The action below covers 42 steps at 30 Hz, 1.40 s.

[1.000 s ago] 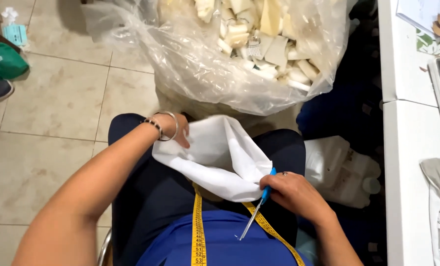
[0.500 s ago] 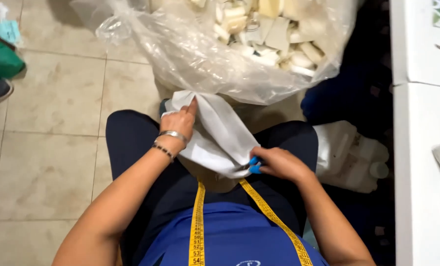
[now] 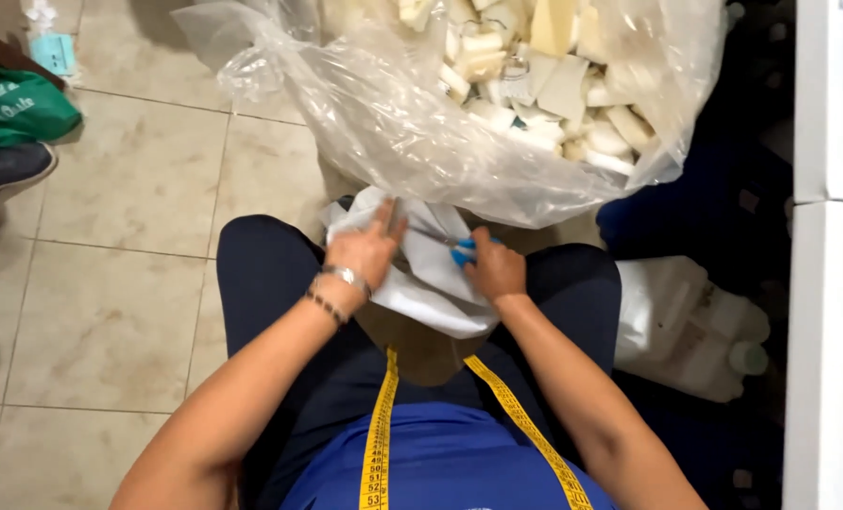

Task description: Picking small pieces of foam from a bag and cutting them with scissors

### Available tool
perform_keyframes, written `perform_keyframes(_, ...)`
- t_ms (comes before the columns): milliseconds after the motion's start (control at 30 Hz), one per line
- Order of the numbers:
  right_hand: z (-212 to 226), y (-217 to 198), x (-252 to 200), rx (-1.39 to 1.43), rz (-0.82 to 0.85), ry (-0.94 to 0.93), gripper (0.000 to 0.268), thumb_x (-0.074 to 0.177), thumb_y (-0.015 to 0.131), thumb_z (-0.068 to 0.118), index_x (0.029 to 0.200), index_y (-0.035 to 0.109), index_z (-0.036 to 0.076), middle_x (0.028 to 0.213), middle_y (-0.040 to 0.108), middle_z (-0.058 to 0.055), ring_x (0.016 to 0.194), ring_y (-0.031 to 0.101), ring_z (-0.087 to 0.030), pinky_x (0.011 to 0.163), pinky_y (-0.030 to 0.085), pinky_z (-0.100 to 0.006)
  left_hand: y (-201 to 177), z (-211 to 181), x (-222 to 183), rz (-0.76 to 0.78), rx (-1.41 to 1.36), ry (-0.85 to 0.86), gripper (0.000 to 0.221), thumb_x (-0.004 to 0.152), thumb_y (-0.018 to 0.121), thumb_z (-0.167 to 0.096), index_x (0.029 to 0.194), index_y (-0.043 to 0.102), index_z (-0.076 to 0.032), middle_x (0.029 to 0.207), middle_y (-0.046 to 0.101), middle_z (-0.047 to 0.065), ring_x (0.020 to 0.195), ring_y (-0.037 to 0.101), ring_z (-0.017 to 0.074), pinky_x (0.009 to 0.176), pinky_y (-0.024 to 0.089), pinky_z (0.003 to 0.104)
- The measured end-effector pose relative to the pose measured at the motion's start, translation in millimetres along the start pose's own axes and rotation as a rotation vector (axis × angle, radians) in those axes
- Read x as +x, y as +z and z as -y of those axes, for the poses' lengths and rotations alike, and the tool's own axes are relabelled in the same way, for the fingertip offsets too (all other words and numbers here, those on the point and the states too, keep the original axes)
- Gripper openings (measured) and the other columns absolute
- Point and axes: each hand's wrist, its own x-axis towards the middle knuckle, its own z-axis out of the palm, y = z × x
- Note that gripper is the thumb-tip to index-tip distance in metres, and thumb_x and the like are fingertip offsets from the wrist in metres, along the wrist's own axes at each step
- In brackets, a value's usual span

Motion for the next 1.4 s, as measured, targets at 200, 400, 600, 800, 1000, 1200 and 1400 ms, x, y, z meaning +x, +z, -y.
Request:
perform_keyframes(200, -1.3, -25.8, -14.9, 0.135, -0.174, 0.078, 0.05, 0.084, 0.067, 0.045, 0.128, 0.047, 0.031, 0.098, 0.075, -0.009, 0.093, 0.074, -0.04, 0.084, 0.057, -0.051, 15.5, -52.9, -56.6, 0.511, 0.012, 0.331, 0.041, 0.092, 0.059, -0.011, 0.132, 0.068, -0.01, 0.169, 0.022, 0.008, 0.089, 0.075, 0.0358, 0.065, 0.062, 0.053)
perform_keyframes(400, -52.9, 3.2, -14.3, -0.115, -0.756, -0.007, 0.031, 0.077, 0.078, 0.039, 0.095, 0.06, 0.019, 0.074, 0.064, -0.003, 0.067, 0.07, -0.029, 0.061, 0.058, -0.042, 64.9, -63.9, -53.8, 0.402, -0.008, 0.391, 0.02, 0.085, 0.06, -0.015, 0.093, 0.078, -0.014, 0.085, 0.074, 0.005, 0.073, 0.075, 0.0333, 0.055, 0.056, 0.053)
perform_keyframes(600, -68.8, 23.7, -7.3, -0.093, -0.737, 0.006, 0.029, 0.079, 0.076, 0.038, 0.094, 0.062, 0.018, 0.078, 0.064, -0.005, 0.069, 0.07, -0.031, 0.061, 0.058, -0.044, 17.5, -67.4, -55.1, 0.618, 0.064, 0.449, 0.021, 0.085, 0.068, -0.026, 0.099, 0.08, -0.014, 0.1, 0.079, 0.005, 0.095, 0.077, 0.0286, 0.074, 0.062, 0.047)
perform_keyframes(800, -73.5, 32.5, 12.1, 0.003, -0.616, 0.051, 0.029, 0.081, 0.072, 0.04, 0.099, 0.059, 0.021, 0.083, 0.066, -0.005, 0.072, 0.071, -0.034, 0.064, 0.059, -0.049, 2.5, -60.9, -39.4, 0.699, -0.022, 0.432, 0.03, 0.079, 0.078, -0.035, 0.106, 0.08, -0.021, 0.108, 0.079, 0.005, 0.102, 0.075, 0.029, 0.081, 0.062, 0.048)
perform_keyframes(1000, -70.8, 15.0, 11.1, 0.119, -0.803, 0.059, 0.029, 0.081, 0.076, 0.037, 0.096, 0.057, 0.02, 0.082, 0.061, -0.005, 0.076, 0.069, -0.034, 0.061, 0.058, -0.052, 29.2, -57.2, -30.1, 0.722, -0.074, 0.447, 0.03, 0.077, 0.077, -0.039, 0.104, 0.08, -0.028, 0.111, 0.078, 0.008, 0.11, 0.073, 0.0307, 0.09, 0.061, 0.045)
perform_keyframes(1200, -72.3, -10.2, 1.7, 0.182, -0.544, 0.149, 0.034, 0.085, 0.071, 0.037, 0.11, 0.062, 0.017, 0.104, 0.068, -0.007, 0.096, 0.071, -0.037, 0.078, 0.058, -0.055, -1.7, -53.5, -24.4, 0.646, -0.151, 0.457, 0.026, 0.081, 0.075, -0.034, 0.105, 0.081, -0.024, 0.113, 0.077, 0.01, 0.113, 0.072, 0.0318, 0.093, 0.059, 0.046)
perform_keyframes(1400, -55.9, -77.3, -90.4, 0.573, -0.365, 0.069, 0.057, 0.078, 0.08, 0.024, 0.134, 0.066, 0.027, 0.101, 0.078, -0.004, 0.092, 0.074, -0.032, 0.074, 0.059, -0.041, -1.2, -36.5, -29.1, 0.571, -0.669, 0.379, 0.03, 0.082, 0.07, -0.037, 0.104, 0.079, -0.018, 0.109, 0.076, 0.022, 0.11, 0.069, 0.0455, 0.096, 0.056, 0.054)
